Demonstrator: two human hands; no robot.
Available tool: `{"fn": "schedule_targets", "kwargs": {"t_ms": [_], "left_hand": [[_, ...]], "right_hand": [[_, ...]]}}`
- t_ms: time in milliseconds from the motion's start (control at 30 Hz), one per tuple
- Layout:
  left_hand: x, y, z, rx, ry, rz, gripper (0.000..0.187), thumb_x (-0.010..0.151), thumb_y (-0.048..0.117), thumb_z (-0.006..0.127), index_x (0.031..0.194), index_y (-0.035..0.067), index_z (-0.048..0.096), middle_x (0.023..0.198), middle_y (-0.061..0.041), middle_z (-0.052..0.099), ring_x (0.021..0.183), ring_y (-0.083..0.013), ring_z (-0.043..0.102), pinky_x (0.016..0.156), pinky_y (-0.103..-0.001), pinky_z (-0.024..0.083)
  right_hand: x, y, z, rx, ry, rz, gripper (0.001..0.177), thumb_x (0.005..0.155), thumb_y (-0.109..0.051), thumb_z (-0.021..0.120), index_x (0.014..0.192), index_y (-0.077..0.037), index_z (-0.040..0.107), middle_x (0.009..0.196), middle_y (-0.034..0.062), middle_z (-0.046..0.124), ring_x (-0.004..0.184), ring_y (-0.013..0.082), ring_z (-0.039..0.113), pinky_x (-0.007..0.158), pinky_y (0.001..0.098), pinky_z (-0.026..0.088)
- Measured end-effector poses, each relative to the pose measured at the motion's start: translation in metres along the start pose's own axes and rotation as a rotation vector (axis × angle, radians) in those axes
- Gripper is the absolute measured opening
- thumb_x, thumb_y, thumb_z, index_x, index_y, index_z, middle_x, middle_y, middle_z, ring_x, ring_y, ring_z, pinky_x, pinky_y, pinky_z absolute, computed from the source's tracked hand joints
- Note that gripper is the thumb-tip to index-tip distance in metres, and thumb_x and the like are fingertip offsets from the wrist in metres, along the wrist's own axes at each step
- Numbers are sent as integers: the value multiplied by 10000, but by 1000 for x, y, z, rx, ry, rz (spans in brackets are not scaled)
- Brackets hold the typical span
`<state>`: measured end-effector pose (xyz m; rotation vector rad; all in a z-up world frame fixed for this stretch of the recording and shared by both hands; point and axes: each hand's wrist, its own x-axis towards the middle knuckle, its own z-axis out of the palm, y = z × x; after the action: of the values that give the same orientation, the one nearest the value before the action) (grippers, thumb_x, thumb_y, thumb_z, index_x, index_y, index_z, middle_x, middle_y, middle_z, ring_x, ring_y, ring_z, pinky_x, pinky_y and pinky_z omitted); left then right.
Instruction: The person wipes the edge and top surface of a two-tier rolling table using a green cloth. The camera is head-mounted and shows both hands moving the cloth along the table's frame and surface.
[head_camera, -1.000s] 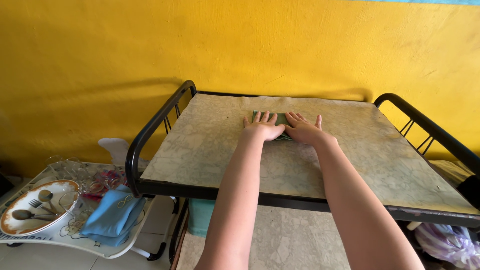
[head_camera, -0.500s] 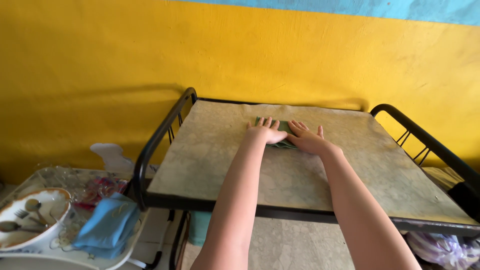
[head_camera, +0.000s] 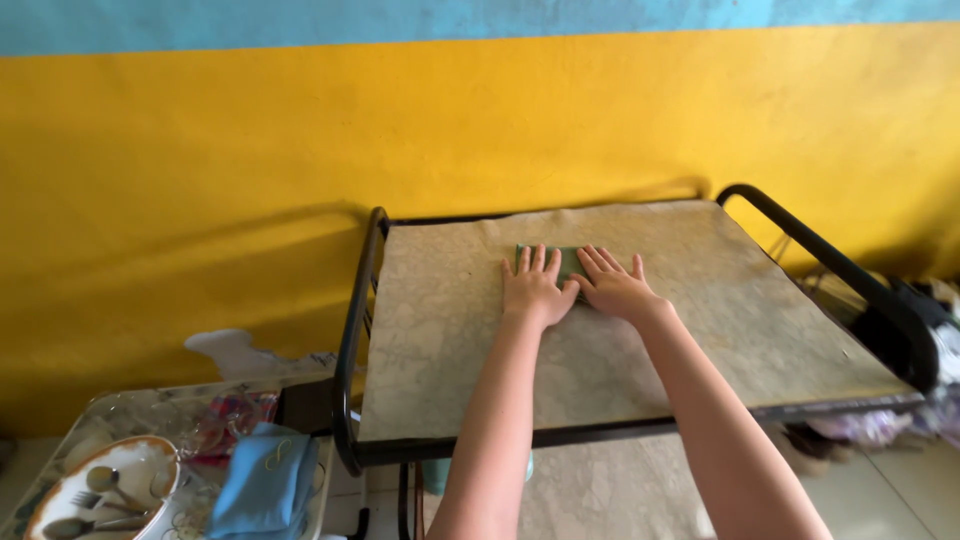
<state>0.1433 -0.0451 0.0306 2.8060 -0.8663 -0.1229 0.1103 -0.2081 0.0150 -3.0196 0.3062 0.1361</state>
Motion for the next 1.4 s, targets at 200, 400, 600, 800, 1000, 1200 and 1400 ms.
{"fn": "schedule_targets", "kwargs": {"t_ms": [200, 400, 600, 800, 1000, 1200, 1400], "left_hand": [[6, -4, -1, -41, 16, 65, 736, 957, 505, 265, 1638, 226, 259, 1727, -53, 173, 1597, -285, 100, 1247, -620, 46], [10, -4, 5, -17, 32, 65, 732, 960, 515, 257, 1634, 231, 271, 1722, -48, 196, 1596, -283, 120, 1246, -618, 59], [15, -6, 14, -24, 73, 61, 724, 971, 537, 275, 1629, 237, 298, 1717, -40, 216, 1592, -276, 154, 1252, -609, 92], [15, -4, 18, 13, 58, 42, 708, 984, 511, 259, 1643, 253, 255, 1726, -27, 190, 1595, -272, 141, 1257, -575, 109], [23, -5, 18, 19, 59, 23, 718, 989, 573, 260, 1642, 276, 255, 1726, -3, 187, 1597, -268, 143, 1264, -569, 117], [25, -3, 15, 73, 50, 26, 727, 994, 597, 261, 1652, 292, 214, 1728, -24, 178, 1598, -272, 137, 1262, -572, 110], [37, -4, 18, 113, 10, -1, 761, 1004, 633, 209, 1660, 247, 182, 1735, -86, 116, 1600, -293, 116, 1264, -548, 161]], "right_hand": [[8, 2, 23, -7, 19, 91, 695, 1055, -592, 152, 1660, -263, 58, 1732, -43, 46, 1593, 189, 23, 1239, 641, -2], [-10, -6, 12, 20, 76, 61, 673, 1062, -543, 200, 1660, -244, 125, 1728, -32, 118, 1596, 202, 67, 1253, 623, 42], [-8, -4, 13, 23, 83, 29, 678, 1068, -543, 196, 1664, -232, 111, 1731, -9, 105, 1596, 221, 73, 1250, 625, 81], [-11, -7, 10, 32, 89, 23, 681, 1074, -539, 203, 1664, -206, 127, 1730, 0, 120, 1598, 220, 67, 1246, 630, 84], [-9, -1, 8, 17, 69, -21, 701, 1072, -567, 167, 1661, -188, 133, 1730, 26, 121, 1598, 233, 60, 1241, 642, 84], [-1, 14, 3, 13, 48, -131, 716, 1068, -595, 178, 1662, -200, 115, 1732, 21, 109, 1599, 222, 59, 1250, 619, 80], [12, 21, 3, -28, 40, -165, 719, 1065, -590, 196, 1666, -208, 92, 1736, 10, 90, 1599, 210, 59, 1255, 606, 84]]}}
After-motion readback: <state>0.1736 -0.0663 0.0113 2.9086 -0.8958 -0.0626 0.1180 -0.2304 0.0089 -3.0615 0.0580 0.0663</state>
